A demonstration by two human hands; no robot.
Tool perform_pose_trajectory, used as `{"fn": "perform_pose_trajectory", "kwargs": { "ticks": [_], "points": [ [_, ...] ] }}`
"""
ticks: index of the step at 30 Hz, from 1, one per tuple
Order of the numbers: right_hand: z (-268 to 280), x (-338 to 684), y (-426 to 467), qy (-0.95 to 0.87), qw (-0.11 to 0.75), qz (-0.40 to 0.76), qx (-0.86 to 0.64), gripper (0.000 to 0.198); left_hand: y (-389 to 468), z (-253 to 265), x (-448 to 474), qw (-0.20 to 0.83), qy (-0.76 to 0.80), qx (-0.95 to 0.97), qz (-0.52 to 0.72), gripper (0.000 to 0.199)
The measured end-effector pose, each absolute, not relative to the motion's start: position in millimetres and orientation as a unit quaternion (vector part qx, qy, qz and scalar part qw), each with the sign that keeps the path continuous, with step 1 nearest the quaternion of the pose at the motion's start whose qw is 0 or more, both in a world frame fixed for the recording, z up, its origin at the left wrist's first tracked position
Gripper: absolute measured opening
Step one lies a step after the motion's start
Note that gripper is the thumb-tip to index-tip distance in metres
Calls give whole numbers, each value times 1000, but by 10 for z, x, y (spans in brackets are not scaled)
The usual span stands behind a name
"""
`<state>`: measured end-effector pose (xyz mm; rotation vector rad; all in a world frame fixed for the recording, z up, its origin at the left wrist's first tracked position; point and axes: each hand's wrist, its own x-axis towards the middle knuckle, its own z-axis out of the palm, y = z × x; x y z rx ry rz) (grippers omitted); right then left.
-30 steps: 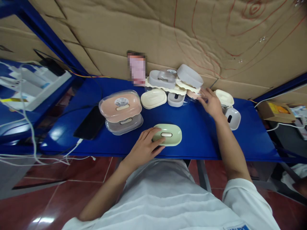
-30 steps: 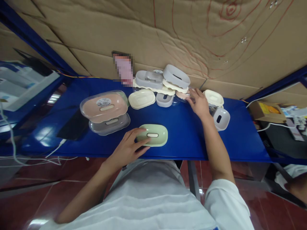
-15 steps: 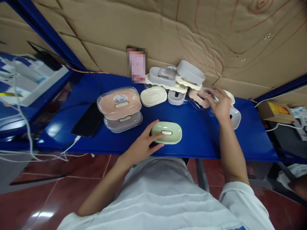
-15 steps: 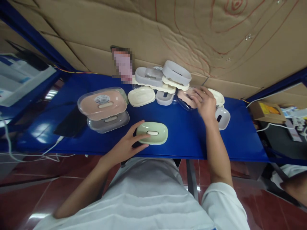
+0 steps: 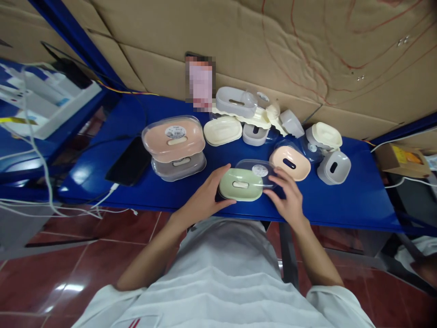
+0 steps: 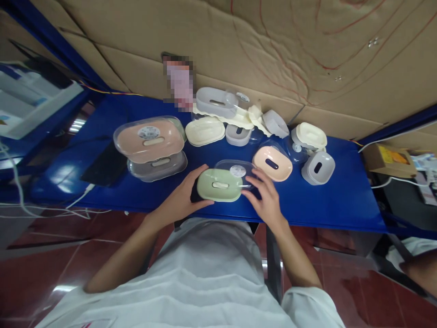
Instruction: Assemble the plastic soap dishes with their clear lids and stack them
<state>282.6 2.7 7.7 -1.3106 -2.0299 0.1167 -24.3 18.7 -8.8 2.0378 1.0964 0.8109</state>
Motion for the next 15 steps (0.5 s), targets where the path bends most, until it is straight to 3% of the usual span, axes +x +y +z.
{"fn": "perform_pose_trajectory", "kwargs": {
  "ticks": [7, 15],
  "points": [
    [-11, 2666, -53, -875, 233, 25, -424, 59, 198, -59, -244, 326, 398, 800, 308, 86],
    [-22, 2632, -106, -877, 223, -8, -425, 75, 188, -65, -242, 317, 409, 802, 300, 85]
  ]
}}
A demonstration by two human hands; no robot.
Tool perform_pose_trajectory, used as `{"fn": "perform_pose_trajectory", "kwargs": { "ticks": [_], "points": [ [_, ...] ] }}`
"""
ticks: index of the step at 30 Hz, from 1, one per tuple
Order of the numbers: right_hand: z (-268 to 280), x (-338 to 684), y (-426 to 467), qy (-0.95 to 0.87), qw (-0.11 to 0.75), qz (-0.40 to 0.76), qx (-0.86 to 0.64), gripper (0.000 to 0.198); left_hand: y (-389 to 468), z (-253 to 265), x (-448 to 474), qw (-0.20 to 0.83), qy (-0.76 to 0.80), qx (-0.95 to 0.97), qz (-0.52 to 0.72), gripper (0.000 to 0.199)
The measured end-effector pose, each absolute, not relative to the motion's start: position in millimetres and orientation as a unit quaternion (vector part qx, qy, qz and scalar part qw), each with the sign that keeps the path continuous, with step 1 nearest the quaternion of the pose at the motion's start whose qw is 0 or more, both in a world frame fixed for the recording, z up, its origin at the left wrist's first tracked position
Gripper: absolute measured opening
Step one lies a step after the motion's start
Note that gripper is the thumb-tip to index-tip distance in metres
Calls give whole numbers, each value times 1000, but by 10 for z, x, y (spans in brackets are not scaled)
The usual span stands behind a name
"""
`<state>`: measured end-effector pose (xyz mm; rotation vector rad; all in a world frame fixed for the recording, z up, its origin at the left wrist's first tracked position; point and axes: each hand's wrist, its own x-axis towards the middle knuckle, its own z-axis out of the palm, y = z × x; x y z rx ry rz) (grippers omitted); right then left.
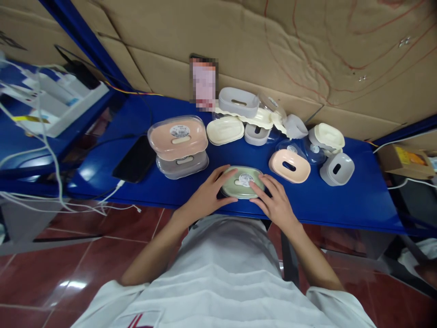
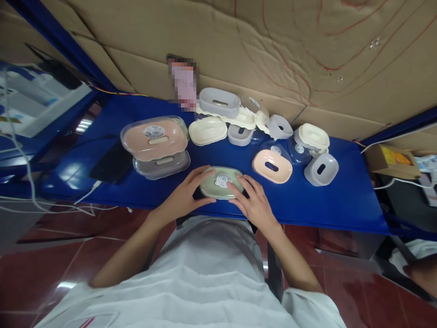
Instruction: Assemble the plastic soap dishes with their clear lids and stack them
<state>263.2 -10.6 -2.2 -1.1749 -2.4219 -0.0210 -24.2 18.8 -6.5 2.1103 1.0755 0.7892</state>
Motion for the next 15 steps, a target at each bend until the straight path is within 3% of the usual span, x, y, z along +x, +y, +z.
{"fn": "perform_pose_trajectory", "kwargs": {
  "ticks": [9, 15],
  "points": [
    [-32, 2642, -92, -885, 213, 21, -413, 81, 23, -77, -308, 265, 457, 801, 283, 84],
    [-47, 2699, -121, -837, 266, -20, -477, 83, -332, -106, -752, 75, 540, 785, 294, 81]
  ]
}}
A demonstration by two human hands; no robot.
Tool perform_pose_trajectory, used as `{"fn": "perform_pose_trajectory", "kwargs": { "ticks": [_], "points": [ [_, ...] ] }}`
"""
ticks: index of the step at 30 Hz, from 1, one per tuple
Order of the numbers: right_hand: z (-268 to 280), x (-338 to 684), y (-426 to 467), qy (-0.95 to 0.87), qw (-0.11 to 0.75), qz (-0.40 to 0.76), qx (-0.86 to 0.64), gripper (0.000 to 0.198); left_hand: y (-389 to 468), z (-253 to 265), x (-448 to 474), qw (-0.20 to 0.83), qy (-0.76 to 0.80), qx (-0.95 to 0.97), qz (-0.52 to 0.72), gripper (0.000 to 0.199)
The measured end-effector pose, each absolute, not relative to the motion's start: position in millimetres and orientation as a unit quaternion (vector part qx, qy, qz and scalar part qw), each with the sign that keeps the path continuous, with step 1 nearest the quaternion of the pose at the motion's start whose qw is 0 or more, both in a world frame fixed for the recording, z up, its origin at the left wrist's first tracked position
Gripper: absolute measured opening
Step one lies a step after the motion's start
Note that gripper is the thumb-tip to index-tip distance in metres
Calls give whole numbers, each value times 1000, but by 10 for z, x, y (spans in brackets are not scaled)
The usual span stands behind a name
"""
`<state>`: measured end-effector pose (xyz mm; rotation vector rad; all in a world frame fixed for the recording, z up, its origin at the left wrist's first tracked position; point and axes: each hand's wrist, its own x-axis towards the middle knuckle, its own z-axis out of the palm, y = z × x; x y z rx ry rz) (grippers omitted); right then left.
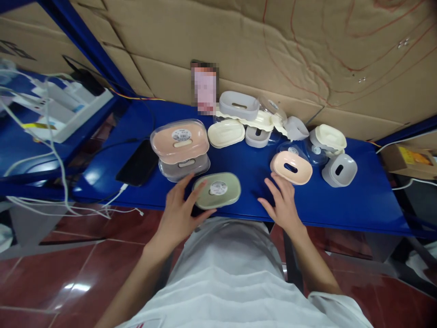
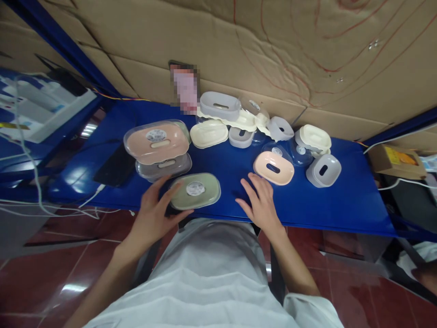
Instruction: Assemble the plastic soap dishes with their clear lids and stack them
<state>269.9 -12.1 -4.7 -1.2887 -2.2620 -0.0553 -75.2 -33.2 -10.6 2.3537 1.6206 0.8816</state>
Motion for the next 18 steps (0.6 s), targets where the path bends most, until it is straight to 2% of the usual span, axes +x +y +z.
{"fn": "perform_pose_trajectory", "kwargs": {
  "ticks": [4, 12, 18],
  "points": [
    [-59, 2693, -125, -810, 283, -40, -512, 78, -430, -146, -985, 11, 570, 770, 287, 84],
    [-39, 2763, -129, -799, 266, -57, -536, 72, -297, -175, -1211, 16, 557, 775, 299, 85],
    [21, 3207, -79, -736, 252, -99, -620, 71, -256, -148, -1366, 51, 547, 779, 300, 81]
  ]
}}
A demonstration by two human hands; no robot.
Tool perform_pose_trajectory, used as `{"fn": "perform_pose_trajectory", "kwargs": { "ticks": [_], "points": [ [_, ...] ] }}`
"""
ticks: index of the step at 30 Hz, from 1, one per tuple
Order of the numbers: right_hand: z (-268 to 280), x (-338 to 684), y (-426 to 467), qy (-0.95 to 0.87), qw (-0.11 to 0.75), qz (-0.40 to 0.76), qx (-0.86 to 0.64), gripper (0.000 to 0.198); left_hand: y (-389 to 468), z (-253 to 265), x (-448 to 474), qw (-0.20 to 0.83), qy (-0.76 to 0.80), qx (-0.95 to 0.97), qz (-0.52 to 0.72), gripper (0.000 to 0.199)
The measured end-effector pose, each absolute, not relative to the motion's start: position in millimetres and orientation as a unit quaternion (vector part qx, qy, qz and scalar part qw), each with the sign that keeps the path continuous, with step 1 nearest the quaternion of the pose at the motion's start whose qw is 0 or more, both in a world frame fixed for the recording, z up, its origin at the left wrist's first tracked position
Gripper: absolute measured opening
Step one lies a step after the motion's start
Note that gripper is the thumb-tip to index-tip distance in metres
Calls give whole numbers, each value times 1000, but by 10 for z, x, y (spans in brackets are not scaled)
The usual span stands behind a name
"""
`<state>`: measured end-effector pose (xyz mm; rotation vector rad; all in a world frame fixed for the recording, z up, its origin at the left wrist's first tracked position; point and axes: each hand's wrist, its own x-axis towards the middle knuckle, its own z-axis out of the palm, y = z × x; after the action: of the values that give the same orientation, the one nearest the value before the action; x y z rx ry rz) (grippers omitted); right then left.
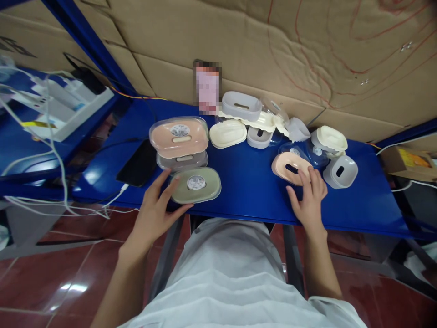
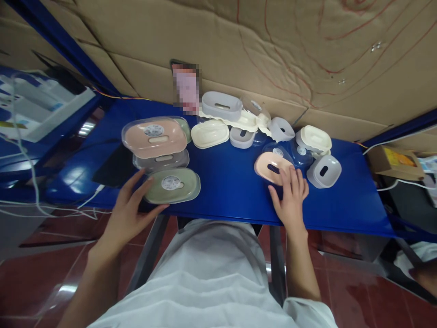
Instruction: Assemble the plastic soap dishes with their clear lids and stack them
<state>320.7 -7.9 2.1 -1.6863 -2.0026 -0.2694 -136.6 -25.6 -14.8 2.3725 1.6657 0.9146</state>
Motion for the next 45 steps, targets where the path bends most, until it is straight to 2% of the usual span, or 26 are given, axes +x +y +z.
{"fn": "perform_pose_trajectory", "kwargs": {
  "ticks": [3, 7, 9, 12, 15, 19, 26, 31, 34, 40, 43, 45],
  "points": [
    [-5, 3382, -73, -736, 231, -81, -631, 68, -336, -126, -1305, 29, 545, 776, 317, 80],
    [-59, 3321, -119, -776, 218, -43, -591, 54, -504, -110, -928, -26, 476, 781, 403, 78],
    [-58, 3187, -149, -799, 217, -26, -561, 49, -540, -94, -639, -16, 417, 801, 429, 73],
    [-5, 3003, -158, -839, 210, 13, -502, 43, -455, -50, -215, 23, 349, 856, 382, 58],
    [79, 2996, -80, -853, 215, 37, -475, 44, -260, -19, 57, 21, 340, 897, 283, 47],
    [171, 3320, 193, -795, 223, -23, -563, 53, -89, -45, 150, 21, 341, 913, 224, 39],
    [309, 3849, 1103, -760, 182, -75, -620, 63, -95, -79, 125, 29, 342, 912, 224, 34],
    [240, 3783, 1688, -757, 192, -53, -622, 53, -86, -80, 131, 39, 344, 909, 234, 34],
    [196, 3727, 1742, -749, 210, -46, -627, 51, -87, -88, 127, 38, 341, 907, 243, 33],
    [346, 3505, 1663, -783, 213, -65, -581, 75, -86, -95, 129, 40, 342, 906, 247, 33],
    [491, 3298, 1742, -795, 202, -63, -568, 73, -86, -93, 132, 38, 342, 906, 245, 32],
    [589, 3266, 1795, -790, 210, -60, -573, 66, -86, -87, 131, 39, 343, 906, 246, 32]
  ]
}}
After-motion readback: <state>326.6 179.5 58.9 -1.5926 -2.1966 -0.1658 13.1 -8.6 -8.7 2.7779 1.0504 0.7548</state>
